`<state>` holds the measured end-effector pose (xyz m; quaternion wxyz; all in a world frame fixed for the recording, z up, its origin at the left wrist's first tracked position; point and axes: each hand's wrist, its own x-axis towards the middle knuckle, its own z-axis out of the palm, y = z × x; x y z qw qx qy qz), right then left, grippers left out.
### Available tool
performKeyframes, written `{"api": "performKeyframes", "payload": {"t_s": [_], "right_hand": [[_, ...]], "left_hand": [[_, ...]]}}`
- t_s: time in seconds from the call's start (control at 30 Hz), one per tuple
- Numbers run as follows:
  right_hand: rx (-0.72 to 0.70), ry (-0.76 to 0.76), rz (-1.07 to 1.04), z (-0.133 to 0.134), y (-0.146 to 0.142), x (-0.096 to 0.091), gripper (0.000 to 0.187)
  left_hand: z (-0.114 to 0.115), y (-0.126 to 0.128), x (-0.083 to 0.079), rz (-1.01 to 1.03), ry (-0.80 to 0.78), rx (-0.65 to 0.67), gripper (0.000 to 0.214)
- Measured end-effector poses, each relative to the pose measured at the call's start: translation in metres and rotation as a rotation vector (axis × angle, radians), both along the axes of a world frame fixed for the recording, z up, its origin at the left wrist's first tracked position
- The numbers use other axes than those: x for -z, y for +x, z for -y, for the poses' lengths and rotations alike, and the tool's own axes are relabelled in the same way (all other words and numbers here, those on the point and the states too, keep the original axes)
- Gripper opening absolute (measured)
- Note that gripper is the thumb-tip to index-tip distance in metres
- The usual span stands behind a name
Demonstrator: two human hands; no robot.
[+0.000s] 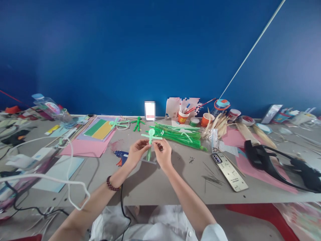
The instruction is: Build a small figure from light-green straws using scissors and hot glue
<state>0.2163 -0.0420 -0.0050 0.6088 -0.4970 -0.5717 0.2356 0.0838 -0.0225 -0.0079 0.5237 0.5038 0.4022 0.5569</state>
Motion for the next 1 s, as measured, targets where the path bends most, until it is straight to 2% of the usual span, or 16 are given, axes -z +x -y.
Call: {"api": "performKeyframes", "payload": {"t_s": [0.13,0.27,0.37,0.53,0.63,0.73,0.87,1.0], "right_hand": [[-0.014,0.041,0.037,0.002,-0.002,-0.002,0.014],[-0.072,-0.005,-0.009,0.0,-0.002,0.001,0.013],[-0.113,-0.083,-0.092,-0.004,-0.001,0.005,0.014],[-0.19,-0.257,-0.349,-0.009,-0.001,0.007,0.023],[-0.21,-0.302,-0.397,-0.01,0.0,0.006,0.024],[-0.174,-0.258,-0.292,-0.009,0.003,0.003,0.022],[-0.058,-0.088,-0.102,-0.003,0.002,-0.001,0.017],[-0.071,-0.013,-0.024,0.002,-0.003,-0.003,0.014]], "left_hand": [[0.005,0.002,-0.003,-0.172,0.118,-0.101,0.021],[0.01,0.002,-0.007,-0.227,0.132,-0.145,0.016],[0.011,0.003,-0.007,-0.165,0.098,-0.117,0.019],[0.008,0.004,-0.004,0.054,0.012,-0.018,0.021],[0.005,0.002,-0.005,0.088,-0.03,0.015,0.023],[0.003,0.0,-0.008,0.067,-0.081,0.06,0.024],[0.004,0.0,-0.012,0.053,-0.068,0.096,0.025],[0.004,0.001,-0.009,0.092,-0.041,0.026,0.021]]}}
